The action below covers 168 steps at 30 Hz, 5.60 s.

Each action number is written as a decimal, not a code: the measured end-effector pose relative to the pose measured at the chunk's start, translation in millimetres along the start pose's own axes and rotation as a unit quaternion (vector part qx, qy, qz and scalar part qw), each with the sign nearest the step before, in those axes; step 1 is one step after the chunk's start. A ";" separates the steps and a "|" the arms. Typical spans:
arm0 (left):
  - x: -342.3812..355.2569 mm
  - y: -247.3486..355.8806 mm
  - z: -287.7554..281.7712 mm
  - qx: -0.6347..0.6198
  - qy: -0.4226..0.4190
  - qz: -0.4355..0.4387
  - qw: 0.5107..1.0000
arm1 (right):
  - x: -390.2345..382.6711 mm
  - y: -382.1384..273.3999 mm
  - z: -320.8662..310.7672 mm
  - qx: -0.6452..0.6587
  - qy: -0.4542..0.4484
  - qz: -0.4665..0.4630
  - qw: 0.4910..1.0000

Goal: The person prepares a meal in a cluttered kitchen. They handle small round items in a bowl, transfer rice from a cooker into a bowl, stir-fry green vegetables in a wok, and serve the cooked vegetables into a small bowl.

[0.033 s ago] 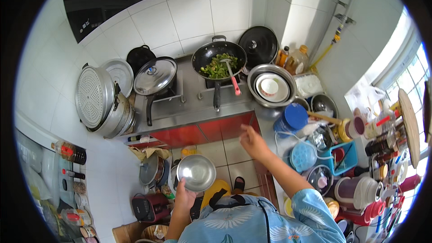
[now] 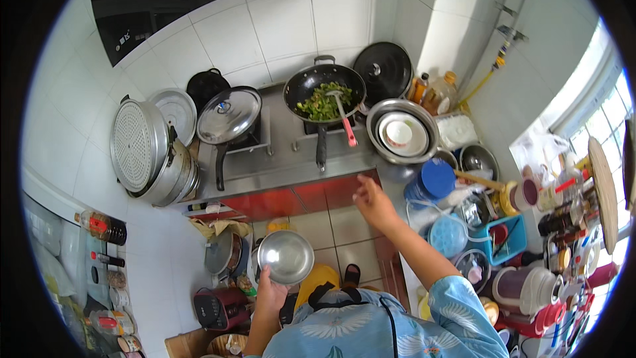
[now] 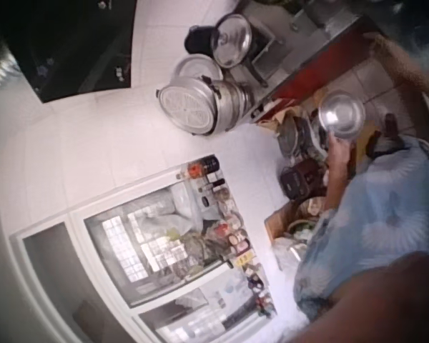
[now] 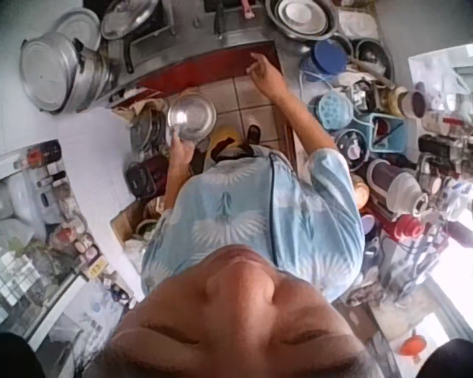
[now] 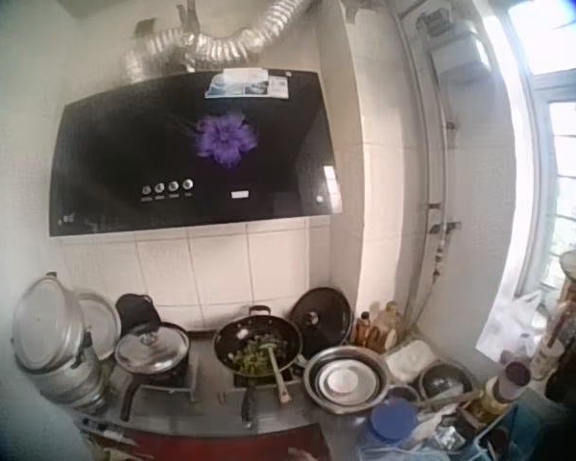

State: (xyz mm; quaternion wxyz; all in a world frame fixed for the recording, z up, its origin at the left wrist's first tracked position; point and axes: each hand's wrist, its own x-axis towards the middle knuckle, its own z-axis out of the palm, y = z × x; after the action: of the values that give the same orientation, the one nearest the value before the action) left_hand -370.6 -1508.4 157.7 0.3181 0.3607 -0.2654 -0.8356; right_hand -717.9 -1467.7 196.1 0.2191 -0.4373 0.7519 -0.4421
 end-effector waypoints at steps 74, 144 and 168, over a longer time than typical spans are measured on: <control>521.6 120.2 220.0 0.074 -0.066 -0.099 0.990 | 233.2 -27.2 -74.3 0.581 -0.147 0.265 0.755; 346.0 158.7 54.1 -0.040 -0.041 -0.025 0.998 | 328.5 23.6 8.6 0.224 -0.028 0.283 0.932; 343.8 143.4 59.3 -0.037 0.037 -0.013 0.999 | 284.9 17.8 -91.1 0.165 -0.242 0.365 0.884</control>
State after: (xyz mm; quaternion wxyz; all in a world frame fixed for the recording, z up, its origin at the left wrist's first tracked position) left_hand -552.4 -1838.5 140.6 0.3300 0.3823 -0.2178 -0.8352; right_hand -939.9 -1663.1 243.9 0.6087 -0.1832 0.6983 -0.3290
